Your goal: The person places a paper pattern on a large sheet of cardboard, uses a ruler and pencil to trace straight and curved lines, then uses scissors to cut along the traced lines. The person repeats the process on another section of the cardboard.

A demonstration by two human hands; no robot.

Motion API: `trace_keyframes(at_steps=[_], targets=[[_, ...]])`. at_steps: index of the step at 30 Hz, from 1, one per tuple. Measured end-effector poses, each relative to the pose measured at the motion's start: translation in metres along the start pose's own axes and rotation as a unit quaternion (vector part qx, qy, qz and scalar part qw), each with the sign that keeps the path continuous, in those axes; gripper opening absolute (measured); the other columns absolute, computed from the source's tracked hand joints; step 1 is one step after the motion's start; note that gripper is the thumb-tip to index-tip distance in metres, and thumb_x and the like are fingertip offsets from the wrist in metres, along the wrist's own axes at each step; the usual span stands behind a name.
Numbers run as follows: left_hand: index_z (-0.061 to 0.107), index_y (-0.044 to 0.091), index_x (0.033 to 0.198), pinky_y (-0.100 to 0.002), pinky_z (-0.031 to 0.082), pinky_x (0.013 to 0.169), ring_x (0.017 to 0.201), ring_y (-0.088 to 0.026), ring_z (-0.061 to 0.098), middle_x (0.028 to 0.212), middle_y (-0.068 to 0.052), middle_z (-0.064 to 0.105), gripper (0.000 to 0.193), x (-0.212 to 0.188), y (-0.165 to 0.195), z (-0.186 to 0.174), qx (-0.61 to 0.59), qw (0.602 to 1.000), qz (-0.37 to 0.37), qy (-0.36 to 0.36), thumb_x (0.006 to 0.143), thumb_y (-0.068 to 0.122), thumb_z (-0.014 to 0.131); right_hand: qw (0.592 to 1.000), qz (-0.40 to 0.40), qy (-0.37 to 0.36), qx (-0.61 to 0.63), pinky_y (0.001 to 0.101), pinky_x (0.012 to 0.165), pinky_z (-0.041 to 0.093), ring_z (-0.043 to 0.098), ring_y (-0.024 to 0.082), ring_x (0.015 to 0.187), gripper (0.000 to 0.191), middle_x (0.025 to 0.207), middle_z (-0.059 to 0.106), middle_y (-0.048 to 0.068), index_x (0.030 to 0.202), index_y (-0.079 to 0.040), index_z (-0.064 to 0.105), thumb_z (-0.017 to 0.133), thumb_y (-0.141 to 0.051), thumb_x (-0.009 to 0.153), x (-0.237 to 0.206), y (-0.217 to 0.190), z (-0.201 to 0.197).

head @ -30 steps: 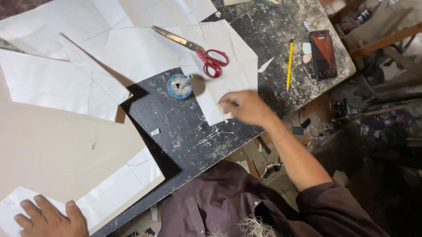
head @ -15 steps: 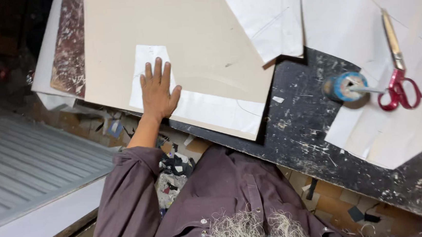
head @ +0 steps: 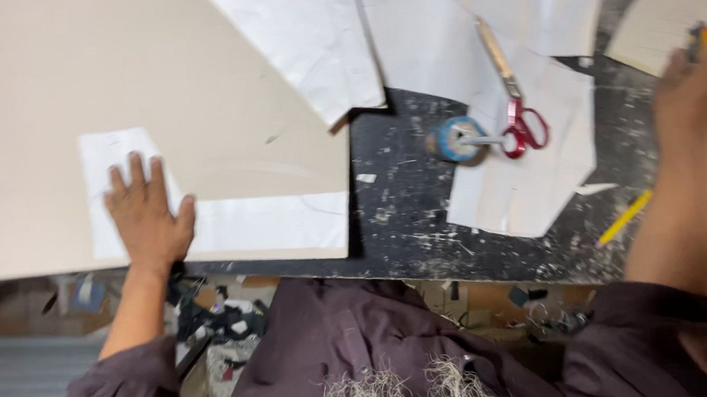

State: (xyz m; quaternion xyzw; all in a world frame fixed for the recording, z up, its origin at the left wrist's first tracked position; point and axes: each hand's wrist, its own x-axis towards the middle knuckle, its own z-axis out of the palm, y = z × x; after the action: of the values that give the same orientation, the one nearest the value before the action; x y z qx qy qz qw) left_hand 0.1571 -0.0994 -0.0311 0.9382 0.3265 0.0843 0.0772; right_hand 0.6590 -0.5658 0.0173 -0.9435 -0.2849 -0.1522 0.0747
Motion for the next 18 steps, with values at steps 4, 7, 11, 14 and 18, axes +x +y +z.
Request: trace_keyframes(at_steps=[4, 7, 11, 14, 18], targets=[[0.042, 0.002, 0.164, -0.078, 0.020, 0.116, 0.158, -0.057, 0.021, 0.178, -0.025, 0.028, 0.078, -0.013, 0.011, 0.009, 0.007, 1.000, 0.021, 0.007, 0.103, 0.051, 0.051, 0.998, -0.028, 0.050, 0.002, 0.0560, 0.114, 0.041, 0.048, 0.051, 0.139, 0.036, 0.143, 0.050, 0.029, 0.141, -0.001, 0.054, 0.068, -0.006, 0.107, -0.004, 0.003, -0.027], [0.038, -0.001, 0.168, -0.078, 0.019, 0.120, 0.162, -0.054, 0.017, 0.181, -0.020, 0.020, 0.079, -0.021, 0.014, 0.014, 0.015, 0.999, 0.046, 0.004, 0.108, 0.050, 0.045, 1.000, -0.016, 0.014, 0.022, 0.0517, 0.101, 0.048, 0.058, 0.043, 0.123, 0.039, 0.132, 0.064, 0.023, 0.133, -0.001, 0.063, 0.075, -0.018, 0.099, -0.010, 0.003, -0.047], [0.040, 0.002, 0.165, -0.075, 0.017, 0.123, 0.163, -0.051, 0.015, 0.177, -0.014, 0.014, 0.082, -0.023, 0.009, 0.013, 0.029, 0.999, 0.010, -0.017, 0.102, 0.054, 0.046, 0.985, 0.082, -0.119, 0.089, 0.0498, 0.083, 0.052, 0.065, 0.043, 0.096, 0.037, 0.100, 0.069, 0.024, 0.111, 0.000, 0.070, 0.080, -0.030, 0.091, -0.024, -0.016, -0.054], [0.040, 0.004, 0.164, -0.073, 0.017, 0.121, 0.159, -0.051, 0.015, 0.182, -0.013, 0.015, 0.080, -0.023, 0.005, 0.002, 0.011, 1.000, 0.011, 0.004, 0.100, 0.051, 0.046, 0.966, 0.066, -0.179, 0.173, 0.0466, 0.077, 0.053, 0.068, 0.038, 0.082, 0.031, 0.089, 0.071, 0.021, 0.103, -0.003, 0.073, 0.078, -0.031, 0.091, -0.033, -0.054, -0.044], [0.041, 0.006, 0.162, -0.074, 0.017, 0.119, 0.159, -0.049, 0.016, 0.177, -0.013, 0.021, 0.078, -0.021, 0.008, -0.004, 0.001, 1.000, 0.008, 0.008, 0.099, 0.051, 0.047, 0.938, 0.145, -0.241, 0.202, 0.0400, 0.070, 0.053, 0.066, 0.026, 0.069, 0.029, 0.077, 0.071, 0.017, 0.097, -0.003, 0.075, 0.072, -0.032, 0.096, -0.069, -0.080, -0.057]])
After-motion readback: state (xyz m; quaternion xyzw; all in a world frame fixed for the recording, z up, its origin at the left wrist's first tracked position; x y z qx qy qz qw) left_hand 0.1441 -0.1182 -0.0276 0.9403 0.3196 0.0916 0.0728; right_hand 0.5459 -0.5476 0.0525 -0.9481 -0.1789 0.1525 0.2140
